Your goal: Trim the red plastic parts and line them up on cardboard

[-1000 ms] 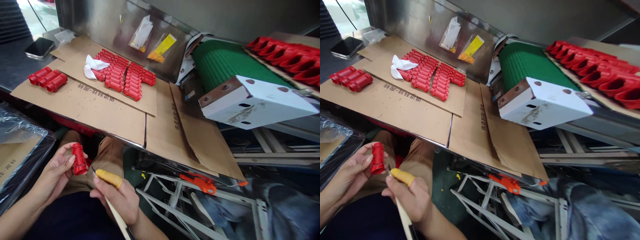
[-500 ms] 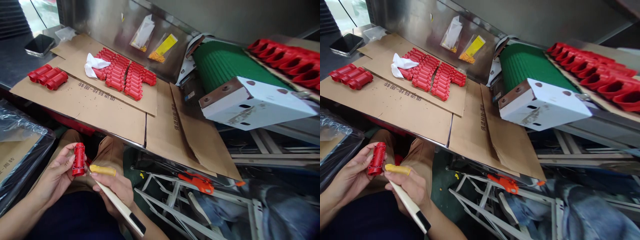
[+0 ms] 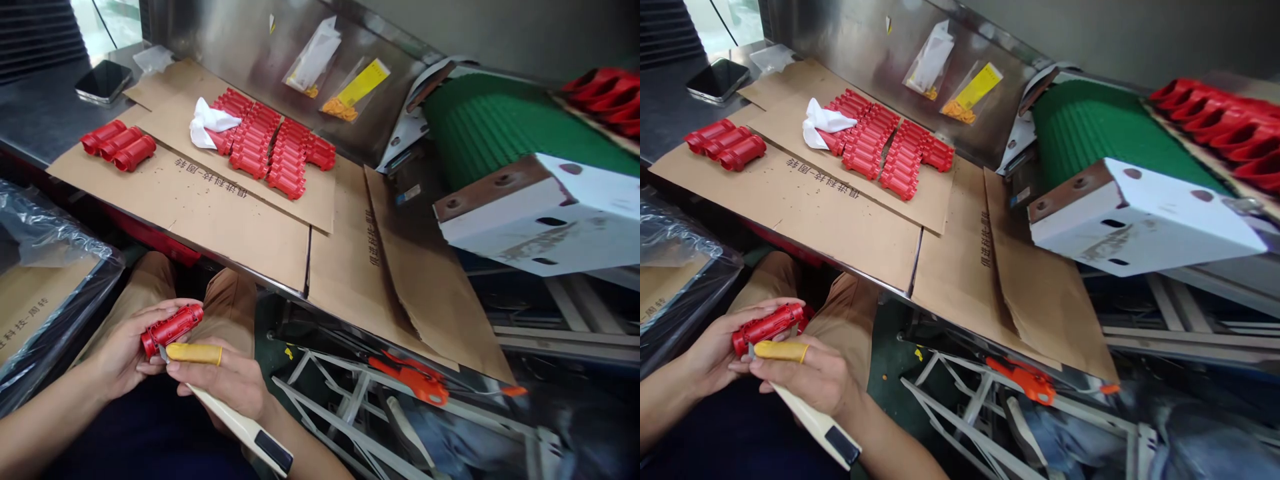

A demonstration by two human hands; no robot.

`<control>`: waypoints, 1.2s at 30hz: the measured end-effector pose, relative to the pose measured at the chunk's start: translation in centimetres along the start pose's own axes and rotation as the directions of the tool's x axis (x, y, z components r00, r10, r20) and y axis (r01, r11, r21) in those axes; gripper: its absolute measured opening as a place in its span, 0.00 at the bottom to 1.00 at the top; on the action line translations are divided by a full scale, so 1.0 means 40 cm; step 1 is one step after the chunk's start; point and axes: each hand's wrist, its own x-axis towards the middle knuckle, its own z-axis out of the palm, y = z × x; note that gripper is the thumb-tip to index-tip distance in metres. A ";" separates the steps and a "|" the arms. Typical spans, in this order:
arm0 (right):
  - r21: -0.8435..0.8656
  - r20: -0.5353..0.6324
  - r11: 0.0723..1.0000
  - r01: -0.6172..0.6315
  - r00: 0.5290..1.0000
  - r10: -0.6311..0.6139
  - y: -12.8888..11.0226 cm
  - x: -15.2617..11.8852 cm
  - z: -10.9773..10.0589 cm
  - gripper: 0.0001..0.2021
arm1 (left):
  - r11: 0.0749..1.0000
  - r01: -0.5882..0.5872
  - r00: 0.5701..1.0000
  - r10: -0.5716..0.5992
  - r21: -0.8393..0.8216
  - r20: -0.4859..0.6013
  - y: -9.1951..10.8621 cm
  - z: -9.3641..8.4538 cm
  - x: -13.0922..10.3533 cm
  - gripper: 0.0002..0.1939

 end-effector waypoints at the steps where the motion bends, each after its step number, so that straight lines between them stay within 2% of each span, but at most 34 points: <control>1: 0.002 0.010 1.000 -0.023 1.000 0.023 -0.003 0.002 -0.001 0.20 | 1.000 -0.008 1.000 0.008 0.013 -0.012 -0.002 0.000 0.000 0.21; 4: 0.029 0.015 0.996 -0.084 0.996 0.084 -0.006 0.003 -0.001 0.16 | 0.999 0.013 0.999 -0.012 0.030 -0.033 -0.004 0.000 0.000 0.22; 6: 0.041 0.002 0.996 -0.083 0.997 0.083 -0.005 0.001 0.001 0.15 | 1.000 0.014 0.999 -0.013 0.026 -0.033 -0.003 0.001 0.000 0.22; 13: 0.000 -0.012 1.000 0.015 1.000 -0.015 0.004 -0.008 0.002 0.24 | 1.000 0.026 0.999 -0.026 0.005 -0.022 -0.002 0.009 0.001 0.20; 20: 0.010 0.009 0.999 0.036 0.999 -0.036 0.010 -0.012 0.004 0.17 | 0.999 0.039 0.999 -0.039 0.015 -0.024 -0.003 0.008 -0.001 0.21; 25: 0.031 -0.041 0.999 0.020 0.999 -0.019 0.021 -0.009 0.010 0.09 | 0.997 0.077 0.997 -0.077 0.004 -0.015 -0.004 0.006 0.001 0.23; 28: -0.068 0.068 0.997 0.021 0.998 -0.017 0.009 0.011 0.003 0.07 | 0.998 0.056 0.998 -0.056 0.001 -0.023 -0.006 0.008 0.004 0.23; 31: -0.169 0.145 0.985 -0.034 0.988 0.059 -0.021 0.026 -0.005 0.12 | 0.999 0.039 0.999 -0.039 0.012 -0.029 -0.007 0.011 0.004 0.23; 32: -0.162 0.137 0.986 -0.039 0.989 0.061 -0.031 0.025 -0.007 0.14 | 0.999 0.042 0.999 -0.042 0.009 -0.021 -0.007 0.011 0.004 0.24; 34: -0.092 0.116 0.996 0.023 0.993 -0.012 -0.043 0.011 -0.006 0.14 | 0.999 0.035 0.999 -0.035 -0.012 0.002 -0.007 0.012 0.002 0.26; 36: 0.000 0.047 0.998 0.057 0.997 -0.057 -0.042 -0.012 -0.001 0.12 | 0.999 -0.041 0.999 0.041 -0.016 -0.001 -0.008 0.012 0.001 0.25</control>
